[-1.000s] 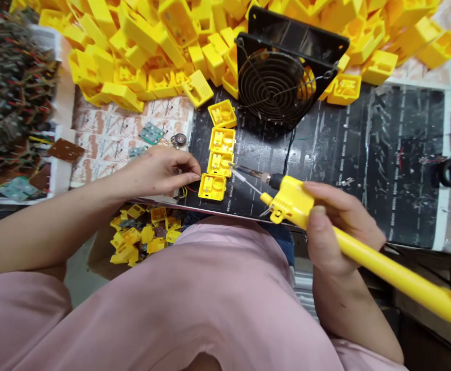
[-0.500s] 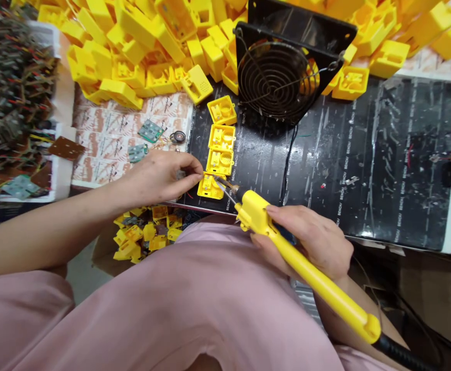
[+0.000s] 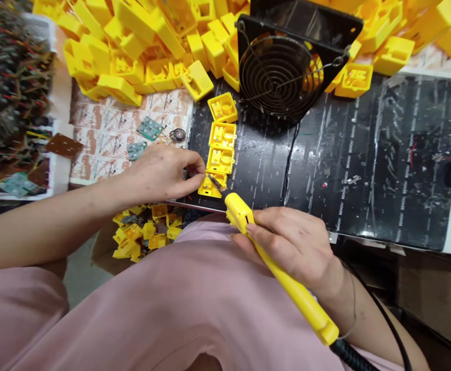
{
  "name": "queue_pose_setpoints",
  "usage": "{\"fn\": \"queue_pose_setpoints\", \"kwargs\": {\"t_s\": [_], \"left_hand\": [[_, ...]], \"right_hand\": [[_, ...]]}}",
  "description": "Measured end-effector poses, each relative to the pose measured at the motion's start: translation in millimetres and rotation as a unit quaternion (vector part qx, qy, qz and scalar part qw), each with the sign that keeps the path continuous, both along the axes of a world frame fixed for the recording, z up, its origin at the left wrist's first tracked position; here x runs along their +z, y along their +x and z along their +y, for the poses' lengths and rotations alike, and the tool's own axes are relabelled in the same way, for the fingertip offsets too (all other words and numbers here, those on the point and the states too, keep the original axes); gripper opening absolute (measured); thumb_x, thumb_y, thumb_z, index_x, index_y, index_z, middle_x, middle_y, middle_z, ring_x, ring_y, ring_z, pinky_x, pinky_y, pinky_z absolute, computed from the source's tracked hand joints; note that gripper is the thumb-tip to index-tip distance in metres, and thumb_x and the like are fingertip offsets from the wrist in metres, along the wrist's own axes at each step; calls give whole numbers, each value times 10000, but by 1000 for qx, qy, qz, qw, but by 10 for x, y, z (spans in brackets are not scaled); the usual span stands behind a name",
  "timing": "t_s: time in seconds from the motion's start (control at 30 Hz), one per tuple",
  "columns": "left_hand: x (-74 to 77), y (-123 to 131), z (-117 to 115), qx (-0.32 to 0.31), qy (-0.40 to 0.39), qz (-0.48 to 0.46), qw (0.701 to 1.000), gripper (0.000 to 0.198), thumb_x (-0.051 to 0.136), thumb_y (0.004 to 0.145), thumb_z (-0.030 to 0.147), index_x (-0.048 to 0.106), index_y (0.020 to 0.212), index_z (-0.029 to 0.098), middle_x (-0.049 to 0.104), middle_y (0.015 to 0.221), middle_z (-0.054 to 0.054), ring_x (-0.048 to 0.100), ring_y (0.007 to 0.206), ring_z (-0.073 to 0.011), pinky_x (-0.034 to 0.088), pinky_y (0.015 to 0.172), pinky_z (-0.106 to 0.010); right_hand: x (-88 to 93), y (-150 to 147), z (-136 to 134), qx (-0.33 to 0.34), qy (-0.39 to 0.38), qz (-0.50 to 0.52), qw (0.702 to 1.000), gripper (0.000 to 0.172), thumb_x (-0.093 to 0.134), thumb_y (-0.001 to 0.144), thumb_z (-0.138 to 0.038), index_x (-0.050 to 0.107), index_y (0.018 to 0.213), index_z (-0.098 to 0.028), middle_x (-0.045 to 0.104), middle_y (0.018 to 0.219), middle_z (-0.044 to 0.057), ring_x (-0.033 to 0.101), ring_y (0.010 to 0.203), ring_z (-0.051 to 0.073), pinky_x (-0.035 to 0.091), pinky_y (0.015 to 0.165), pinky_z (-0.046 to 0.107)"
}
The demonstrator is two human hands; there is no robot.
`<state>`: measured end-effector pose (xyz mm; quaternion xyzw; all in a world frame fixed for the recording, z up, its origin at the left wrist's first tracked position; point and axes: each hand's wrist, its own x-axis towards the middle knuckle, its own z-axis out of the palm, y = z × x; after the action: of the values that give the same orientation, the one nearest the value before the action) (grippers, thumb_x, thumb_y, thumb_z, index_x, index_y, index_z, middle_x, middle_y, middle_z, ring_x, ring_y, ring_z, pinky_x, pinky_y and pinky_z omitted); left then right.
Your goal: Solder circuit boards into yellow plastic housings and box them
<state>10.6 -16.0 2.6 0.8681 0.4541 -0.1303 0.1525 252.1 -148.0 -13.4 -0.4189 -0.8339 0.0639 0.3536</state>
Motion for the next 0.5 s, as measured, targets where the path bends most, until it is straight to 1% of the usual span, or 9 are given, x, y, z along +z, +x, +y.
{"fn": "queue_pose_setpoints", "kwargs": {"t_s": [0.03, 0.13, 0.27, 0.37, 0.43, 0.5], "left_hand": [[1, 2, 1, -2, 2, 2, 1000, 258, 561, 873, 275, 796, 954, 205, 788, 818, -45, 756, 830, -250, 496, 742, -310], [0, 6, 5, -13, 10, -3, 1000, 254, 560, 859, 267, 796, 934, 208, 781, 786, -34, 750, 794, -237, 494, 717, -300], [-4, 8, 11, -11, 15, -10, 1000, 244, 567, 856, 266, 793, 926, 207, 775, 777, -33, 743, 780, -229, 495, 704, -297], [-10, 5, 19, -8, 9, -19, 1000, 232, 570, 847, 257, 786, 913, 204, 770, 785, -31, 735, 783, -226, 497, 710, -300], [-15, -2, 26, -12, 0, -26, 1000, 231, 564, 850, 254, 780, 913, 198, 768, 811, -37, 731, 805, -233, 506, 730, -312], [-22, -14, 31, -19, -1, -34, 999, 234, 554, 858, 250, 773, 912, 190, 769, 868, -52, 727, 856, -247, 521, 769, -333]], "right_hand": [[16, 8, 13, 10, 7, -5, 1000, 198, 815, 903, -208, 629, 957, -250, 765, 825, -19, 750, 700, 140, 593, 587, 224], [36, 32, 26, 10, -19, -16, 1000, 200, 806, 910, -211, 637, 1002, -268, 784, 889, -15, 768, 755, 155, 627, 641, 251], [68, 51, 17, 34, 9, -11, 999, 228, 845, 863, -176, 663, 981, -248, 782, 878, 0, 759, 729, 148, 621, 629, 231], [117, 95, -20, 13, -31, -8, 999, 85, 743, 964, -229, 666, 931, -243, 759, 848, 14, 754, 749, 142, 639, 702, 231], [134, 137, -47, -12, -39, -1, 999, 122, 649, 1029, -275, 672, 913, -245, 745, 831, 24, 752, 768, 143, 643, 727, 231], [122, 175, -62, -22, -24, 6, 999, 134, 641, 1031, -278, 679, 907, -243, 748, 837, 29, 749, 769, 140, 641, 711, 223]]}}
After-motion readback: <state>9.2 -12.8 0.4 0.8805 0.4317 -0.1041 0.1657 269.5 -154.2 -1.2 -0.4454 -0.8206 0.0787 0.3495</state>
